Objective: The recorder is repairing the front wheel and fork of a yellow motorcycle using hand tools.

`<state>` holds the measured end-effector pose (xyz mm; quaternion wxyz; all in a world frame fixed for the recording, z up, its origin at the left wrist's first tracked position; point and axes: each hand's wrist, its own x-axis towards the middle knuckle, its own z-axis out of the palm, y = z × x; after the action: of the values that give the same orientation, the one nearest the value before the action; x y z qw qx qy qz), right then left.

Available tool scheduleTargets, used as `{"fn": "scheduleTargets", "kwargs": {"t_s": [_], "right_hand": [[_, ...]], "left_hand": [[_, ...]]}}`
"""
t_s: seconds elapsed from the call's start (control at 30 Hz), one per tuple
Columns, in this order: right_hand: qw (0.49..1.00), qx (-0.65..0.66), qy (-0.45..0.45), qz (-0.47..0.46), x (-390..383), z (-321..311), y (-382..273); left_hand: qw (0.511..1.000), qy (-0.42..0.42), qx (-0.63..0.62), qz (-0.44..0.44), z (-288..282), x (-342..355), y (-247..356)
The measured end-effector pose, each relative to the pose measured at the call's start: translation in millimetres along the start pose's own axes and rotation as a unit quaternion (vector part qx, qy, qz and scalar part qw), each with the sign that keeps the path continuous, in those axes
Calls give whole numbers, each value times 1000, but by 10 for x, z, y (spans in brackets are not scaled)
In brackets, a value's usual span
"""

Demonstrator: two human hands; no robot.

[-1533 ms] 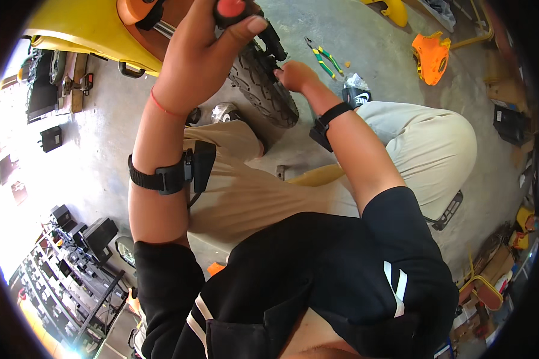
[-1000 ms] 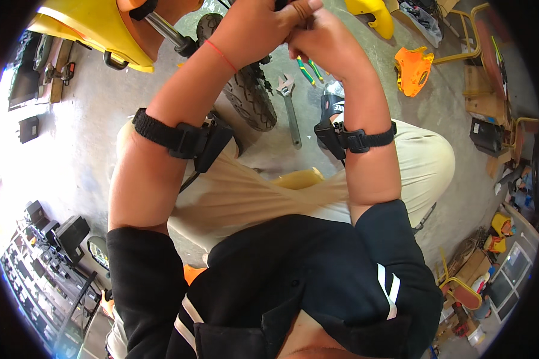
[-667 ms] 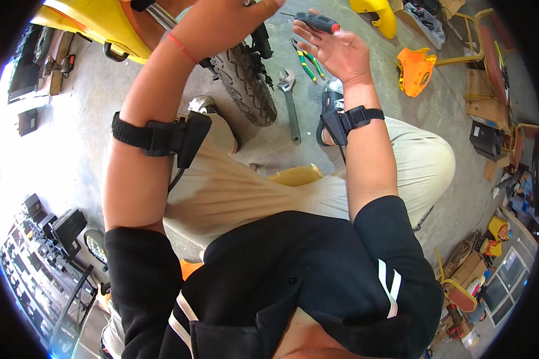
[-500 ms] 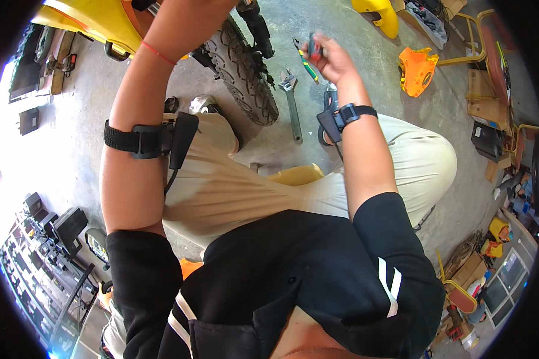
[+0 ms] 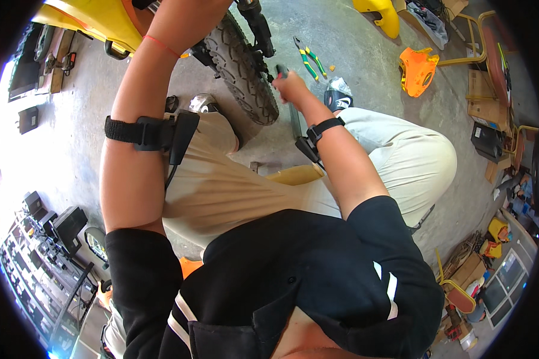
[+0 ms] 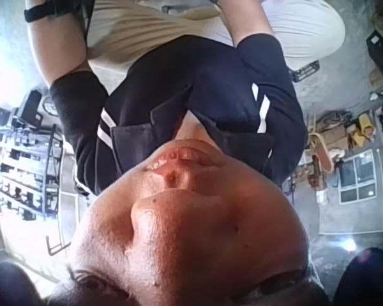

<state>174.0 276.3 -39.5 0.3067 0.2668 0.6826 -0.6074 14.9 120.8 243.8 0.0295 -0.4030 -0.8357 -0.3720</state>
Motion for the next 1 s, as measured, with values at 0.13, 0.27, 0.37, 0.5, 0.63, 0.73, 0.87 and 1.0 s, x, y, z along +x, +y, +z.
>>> {"fn": "scheduleTargets", "kwargs": {"t_s": [0.13,0.27,0.37,0.5,0.63,0.73,0.87,1.0], "right_hand": [[996,-55,71,-16,-103,-39,-77],[982,64,173,-42,-134,-138,-77],[994,35,-80,72,-162,-124,-90],[986,73,146,-15,-210,-64,-186],[997,-28,-15,75,-228,-201,-320],[997,-3,32,69,-238,-343,-394],[980,-90,178,-10,-354,-560,-535],[978,-168,124,19,-561,-893,-800]], "left_hand": [[1000,-6,11,21,4,12,9],[1000,-12,-3,25,-8,11,25],[1000,-15,5,2,-14,9,34],[1000,-16,12,12,-10,-1,31],[999,-20,25,16,-8,-8,20],[999,-16,34,24,-9,-13,7],[1000,-16,26,6,-13,-20,-11],[999,-5,38,22,-28,-34,-34]]}}
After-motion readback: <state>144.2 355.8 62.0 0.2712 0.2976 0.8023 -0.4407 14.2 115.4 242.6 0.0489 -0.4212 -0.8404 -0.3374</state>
